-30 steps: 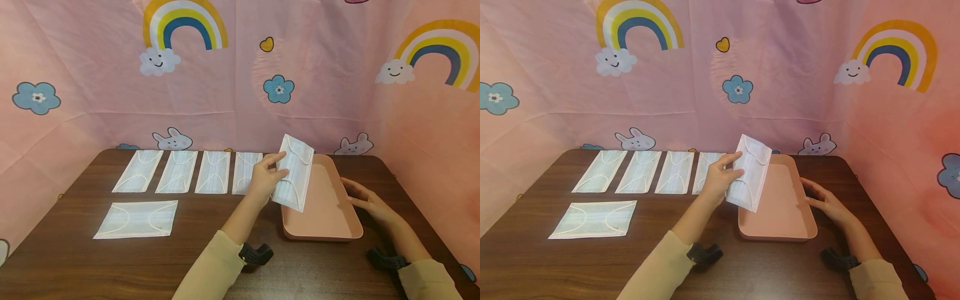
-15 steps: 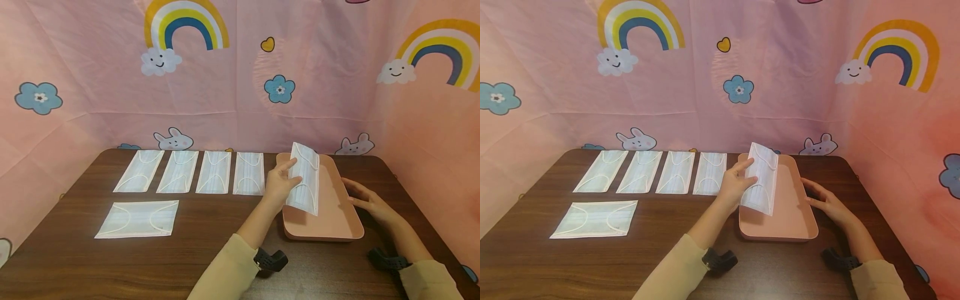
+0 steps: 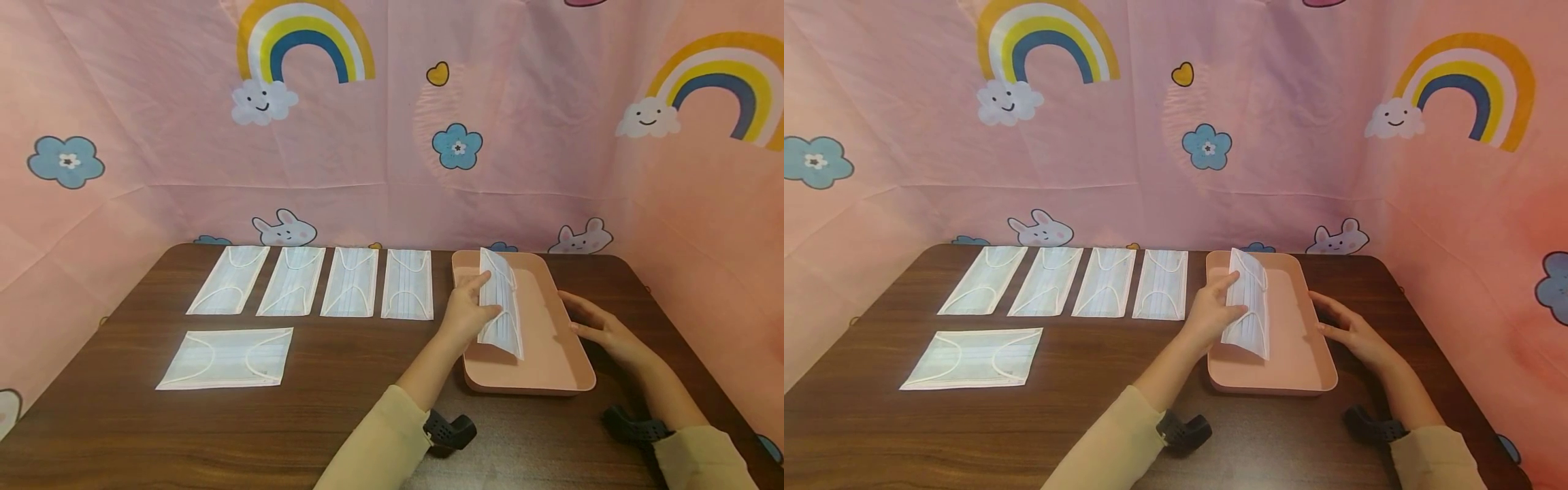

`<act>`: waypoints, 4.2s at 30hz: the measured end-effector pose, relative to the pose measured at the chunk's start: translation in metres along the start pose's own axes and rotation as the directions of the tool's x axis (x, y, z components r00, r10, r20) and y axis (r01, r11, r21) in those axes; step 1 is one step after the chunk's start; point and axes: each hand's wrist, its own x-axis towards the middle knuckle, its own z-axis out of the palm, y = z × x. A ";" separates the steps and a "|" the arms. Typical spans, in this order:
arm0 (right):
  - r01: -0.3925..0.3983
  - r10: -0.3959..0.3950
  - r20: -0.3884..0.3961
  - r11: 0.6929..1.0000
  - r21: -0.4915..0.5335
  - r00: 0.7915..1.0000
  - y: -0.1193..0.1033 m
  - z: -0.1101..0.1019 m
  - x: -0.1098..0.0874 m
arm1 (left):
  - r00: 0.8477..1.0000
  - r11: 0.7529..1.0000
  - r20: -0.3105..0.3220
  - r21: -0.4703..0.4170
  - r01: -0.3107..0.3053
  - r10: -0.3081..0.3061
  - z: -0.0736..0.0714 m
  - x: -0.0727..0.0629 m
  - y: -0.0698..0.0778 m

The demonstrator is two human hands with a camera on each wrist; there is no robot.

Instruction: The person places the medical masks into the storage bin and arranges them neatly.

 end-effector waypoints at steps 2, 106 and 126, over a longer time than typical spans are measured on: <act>0.001 -0.001 -0.001 1.000 0.001 1.000 0.001 0.000 0.000 | 1.000 0.999 0.009 0.038 -0.003 0.003 0.000 0.000 -0.001; -0.019 0.019 -0.008 1.000 -0.021 1.000 -0.001 -0.001 -0.001 | 0.976 0.724 0.205 0.663 -0.189 0.067 0.011 -0.009 0.022; -0.007 0.007 -0.001 1.000 -0.015 1.000 0.000 -0.001 -0.001 | 0.944 0.834 0.229 0.451 -0.318 0.236 -0.056 -0.028 0.061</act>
